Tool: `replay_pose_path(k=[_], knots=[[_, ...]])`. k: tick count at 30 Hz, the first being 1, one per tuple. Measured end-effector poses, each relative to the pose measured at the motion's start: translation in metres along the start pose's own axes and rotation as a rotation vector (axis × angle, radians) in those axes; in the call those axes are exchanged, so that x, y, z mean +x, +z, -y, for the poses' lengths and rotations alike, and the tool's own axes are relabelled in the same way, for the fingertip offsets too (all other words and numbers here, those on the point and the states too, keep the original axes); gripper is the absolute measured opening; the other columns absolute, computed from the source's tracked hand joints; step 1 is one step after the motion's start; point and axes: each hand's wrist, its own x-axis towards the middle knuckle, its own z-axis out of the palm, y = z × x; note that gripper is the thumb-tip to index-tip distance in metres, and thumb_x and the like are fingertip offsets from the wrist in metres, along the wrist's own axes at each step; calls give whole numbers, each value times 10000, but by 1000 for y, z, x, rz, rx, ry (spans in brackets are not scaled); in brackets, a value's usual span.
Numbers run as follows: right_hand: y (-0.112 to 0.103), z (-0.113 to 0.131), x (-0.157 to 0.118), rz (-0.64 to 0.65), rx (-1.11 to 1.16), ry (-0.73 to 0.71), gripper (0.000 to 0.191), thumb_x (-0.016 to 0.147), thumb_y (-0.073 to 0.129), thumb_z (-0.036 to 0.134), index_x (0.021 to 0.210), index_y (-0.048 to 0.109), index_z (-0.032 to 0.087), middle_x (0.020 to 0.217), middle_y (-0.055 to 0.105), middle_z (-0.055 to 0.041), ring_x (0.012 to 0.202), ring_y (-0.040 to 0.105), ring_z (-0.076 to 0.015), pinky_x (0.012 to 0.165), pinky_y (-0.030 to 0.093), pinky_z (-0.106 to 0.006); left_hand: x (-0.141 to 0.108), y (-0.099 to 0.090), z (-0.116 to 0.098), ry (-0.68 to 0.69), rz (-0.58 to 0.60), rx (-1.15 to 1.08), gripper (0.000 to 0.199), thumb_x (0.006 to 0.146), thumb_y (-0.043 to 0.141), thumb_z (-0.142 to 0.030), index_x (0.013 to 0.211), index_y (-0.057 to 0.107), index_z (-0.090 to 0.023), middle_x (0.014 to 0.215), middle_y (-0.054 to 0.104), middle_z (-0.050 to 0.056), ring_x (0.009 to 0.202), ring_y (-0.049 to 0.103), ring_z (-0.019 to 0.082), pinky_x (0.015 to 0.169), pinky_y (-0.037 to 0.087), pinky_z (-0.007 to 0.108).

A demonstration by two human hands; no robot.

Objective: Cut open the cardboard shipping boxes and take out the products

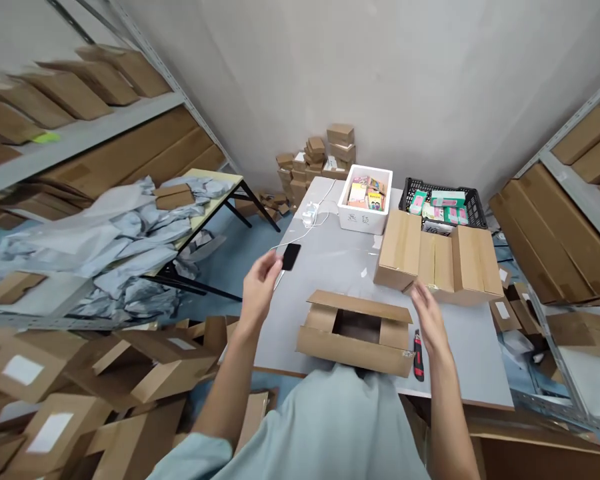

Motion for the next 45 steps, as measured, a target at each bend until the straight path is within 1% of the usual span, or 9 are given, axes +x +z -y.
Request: replay_pose_path(k=[2,4,8,14,20,28,34,41,45], knots=[[-55,-40,-31,-201,-11,88,776,798,947,731,1422,784,299,1699,667,-111,1684,518,-369,1433,382,-560,-34,-27,45,-156,-23,72,929,693,888,-949,1231,768,-201,1413,796,257,1459,692,533,1325,435,793],[-87,-74,-59,-238,-22,273,811,747,938,806,1359,807,290,1601,737,-141,1617,595,-416,1359,491,-609,-66,-42,81,-350,32,141,917,731,787,-1008,1159,767,-197,1305,834,248,1409,734,508,1317,477,739],[-92,-107,-92,-33,17,528,811,750,919,857,1364,825,334,1484,811,-114,1485,714,-432,1175,641,-659,-113,-42,116,-716,220,123,801,1019,547,-891,1327,754,-181,1537,746,256,1526,683,394,1331,517,549],[-81,-86,-86,221,-48,573,811,826,871,869,1482,796,399,1638,729,-34,1563,654,-399,1222,632,-622,-152,-37,94,-643,157,179,900,943,689,-879,1568,694,-231,1811,509,175,1683,496,442,1261,576,573],[-54,-84,-62,521,-216,609,808,942,748,875,1616,692,433,1737,637,-15,1658,554,-347,1278,600,-623,-216,-90,60,-564,-126,352,925,1005,664,-785,1696,601,-173,1672,668,182,1528,671,406,1323,513,530],[66,-91,-85,895,-403,556,697,1011,671,835,1619,679,493,1801,554,46,1718,464,-359,1321,552,-655,-311,-158,54,-566,-536,569,764,1075,654,-704,1644,636,-194,1672,665,171,1521,652,407,1293,512,534],[171,-110,-151,1046,-525,544,715,1005,669,856,1611,691,478,1847,488,53,1725,452,-352,1355,510,-617,-352,-262,86,-589,-743,437,682,1084,664,-640,1619,642,-218,1634,692,152,1487,669,385,1291,498,496],[337,-206,-235,1265,-705,654,861,852,790,908,1547,729,404,1758,614,-32,1679,513,-378,1258,588,-580,-426,-392,128,-647,-1076,365,552,1095,656,-627,1455,697,-211,1418,784,154,1344,726,363,1204,546,481],[426,-277,-315,1423,-805,751,616,914,791,769,1391,784,380,1585,753,-33,1537,659,-327,1204,627,-568,-486,-470,141,-851,-1248,357,457,1103,646,-613,1296,718,-205,1287,804,151,1280,743,380,1153,568,495]])
